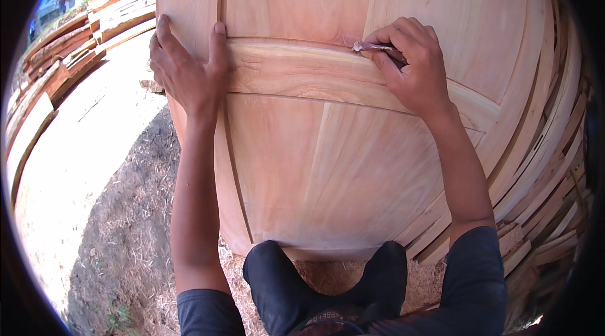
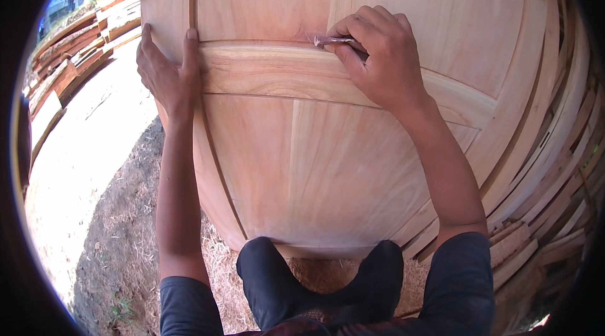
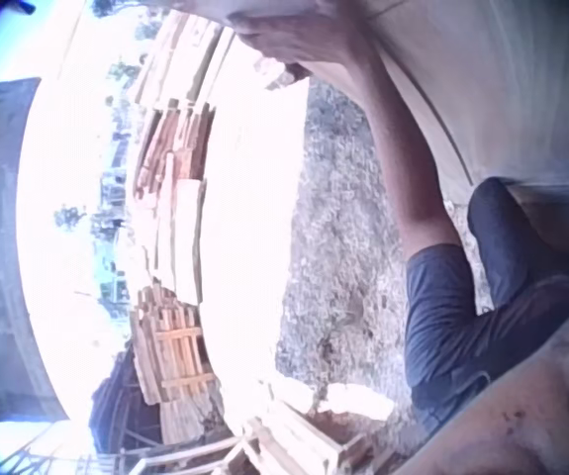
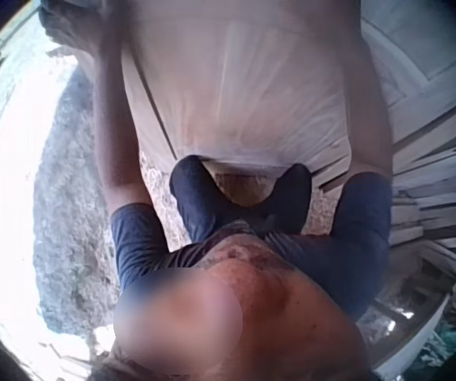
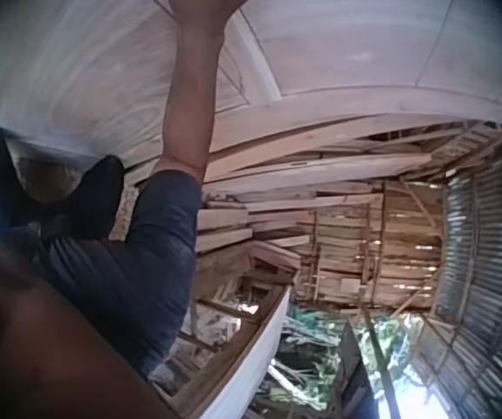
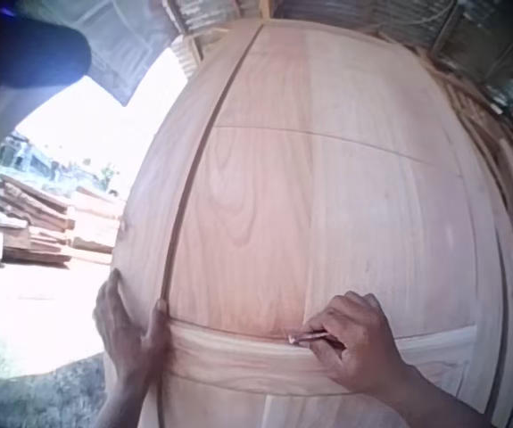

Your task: The person sands the surface and recessed panels of a wooden door using a piece of sandpaper held by hand, moving it across various sections of the wood.

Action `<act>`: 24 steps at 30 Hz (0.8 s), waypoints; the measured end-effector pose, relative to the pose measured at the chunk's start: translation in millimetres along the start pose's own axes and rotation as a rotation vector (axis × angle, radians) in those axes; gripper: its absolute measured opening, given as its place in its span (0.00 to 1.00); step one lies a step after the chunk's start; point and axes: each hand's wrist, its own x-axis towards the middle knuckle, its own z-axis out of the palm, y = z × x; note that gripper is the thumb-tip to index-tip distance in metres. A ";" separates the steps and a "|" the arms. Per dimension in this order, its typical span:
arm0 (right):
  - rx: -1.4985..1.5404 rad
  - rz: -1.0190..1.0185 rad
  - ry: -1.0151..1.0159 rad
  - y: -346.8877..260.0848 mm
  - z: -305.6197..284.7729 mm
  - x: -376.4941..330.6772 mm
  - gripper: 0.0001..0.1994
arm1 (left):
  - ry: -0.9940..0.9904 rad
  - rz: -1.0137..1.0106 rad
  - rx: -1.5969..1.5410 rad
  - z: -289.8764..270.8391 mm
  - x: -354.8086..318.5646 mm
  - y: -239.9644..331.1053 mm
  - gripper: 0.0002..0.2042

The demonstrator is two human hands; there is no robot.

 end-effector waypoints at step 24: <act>0.030 -0.062 0.096 32.8 -11.8 -29.3 0.06 | -0.041 -0.057 -0.077 -1.9 -1.0 13.0 0.46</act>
